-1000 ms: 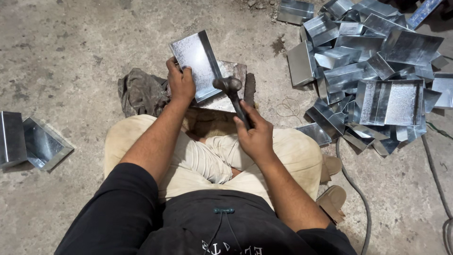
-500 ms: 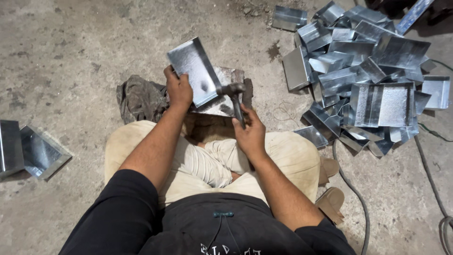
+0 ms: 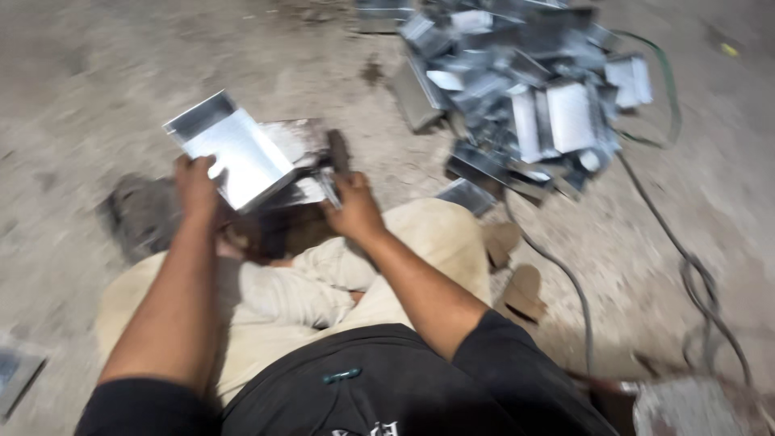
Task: The person sits on the floor and repeatedly hammers small rectangular metal pieces placed on a brick. They pick up a piece, position it, strike it with a hammer, and then place it aside. The process is repeated for multiple metal pieces.
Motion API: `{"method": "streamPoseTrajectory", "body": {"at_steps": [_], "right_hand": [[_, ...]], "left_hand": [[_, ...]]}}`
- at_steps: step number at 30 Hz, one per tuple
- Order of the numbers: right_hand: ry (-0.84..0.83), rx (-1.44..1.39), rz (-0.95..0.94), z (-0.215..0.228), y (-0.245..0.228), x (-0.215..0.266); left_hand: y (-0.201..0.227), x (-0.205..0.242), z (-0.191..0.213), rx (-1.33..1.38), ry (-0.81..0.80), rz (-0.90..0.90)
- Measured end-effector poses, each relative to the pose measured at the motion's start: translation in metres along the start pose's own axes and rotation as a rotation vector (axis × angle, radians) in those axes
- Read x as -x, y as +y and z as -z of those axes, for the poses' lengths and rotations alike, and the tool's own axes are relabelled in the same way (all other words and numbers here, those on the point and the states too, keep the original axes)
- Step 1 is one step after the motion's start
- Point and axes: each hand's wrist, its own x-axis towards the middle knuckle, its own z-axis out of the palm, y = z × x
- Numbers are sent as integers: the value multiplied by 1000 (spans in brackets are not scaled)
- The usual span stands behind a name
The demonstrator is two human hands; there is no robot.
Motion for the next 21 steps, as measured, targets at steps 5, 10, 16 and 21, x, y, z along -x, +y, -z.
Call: {"method": "streamPoseTrajectory", "body": {"at_steps": [5,10,16,21], "right_hand": [[-9,153,449,45,-53,11],[-165,277,461,51,-67,29],[29,-206,-167,135,-64,6],[694,378,197,267,12,-81]], "left_hand": [[35,40,-24,120,-241,226],[72,86,-73,-32,-312,524],[110,104,-74,-292,-523,528],[109,93,-66,-315,-453,434]]}}
